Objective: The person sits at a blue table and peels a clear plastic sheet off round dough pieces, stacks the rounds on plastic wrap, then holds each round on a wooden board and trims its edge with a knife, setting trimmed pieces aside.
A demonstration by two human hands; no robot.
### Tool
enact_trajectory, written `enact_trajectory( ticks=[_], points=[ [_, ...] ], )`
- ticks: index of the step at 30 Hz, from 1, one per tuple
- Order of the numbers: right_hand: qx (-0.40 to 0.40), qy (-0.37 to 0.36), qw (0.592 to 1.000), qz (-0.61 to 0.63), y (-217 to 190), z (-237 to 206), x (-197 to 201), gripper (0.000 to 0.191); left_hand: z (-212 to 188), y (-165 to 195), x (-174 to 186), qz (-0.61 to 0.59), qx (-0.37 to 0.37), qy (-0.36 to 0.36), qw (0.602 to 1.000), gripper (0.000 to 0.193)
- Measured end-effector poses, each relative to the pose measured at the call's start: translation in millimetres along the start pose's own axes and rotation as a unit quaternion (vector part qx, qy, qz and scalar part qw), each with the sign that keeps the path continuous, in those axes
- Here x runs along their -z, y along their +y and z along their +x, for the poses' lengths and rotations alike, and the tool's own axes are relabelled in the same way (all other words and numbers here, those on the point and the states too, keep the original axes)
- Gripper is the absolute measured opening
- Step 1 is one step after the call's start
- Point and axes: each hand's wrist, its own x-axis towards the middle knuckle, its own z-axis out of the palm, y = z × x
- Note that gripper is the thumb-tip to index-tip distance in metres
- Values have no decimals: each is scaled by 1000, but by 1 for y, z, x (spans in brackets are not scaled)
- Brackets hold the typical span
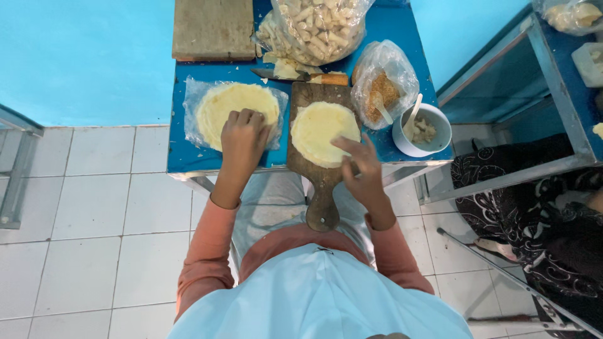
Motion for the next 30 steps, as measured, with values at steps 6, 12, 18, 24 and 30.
enact_trajectory(
  ticks=[6, 12, 18, 24, 30],
  points=[
    [6, -48, 995, 83, -17, 39, -31, 43, 4, -16, -1, -30, 14, 1, 999, 7],
    [-62, -117, 980, 151, -15, 74, -54, 59, 21, -9, -13, -58, -11, 24, 998, 20],
    [-61, -138, 974, 167, -9, 88, -69, 72, 34, -16, -46, -8, 82, -26, 996, 13],
    [-32, -149, 975, 160, -6, 87, -80, 76, 28, -36, -55, -64, 39, 24, 997, 15],
    [14, -177, 982, 59, -2, 85, -86, 79, 26, -89, -36, -207, 134, 113, 962, 8]
  ],
)
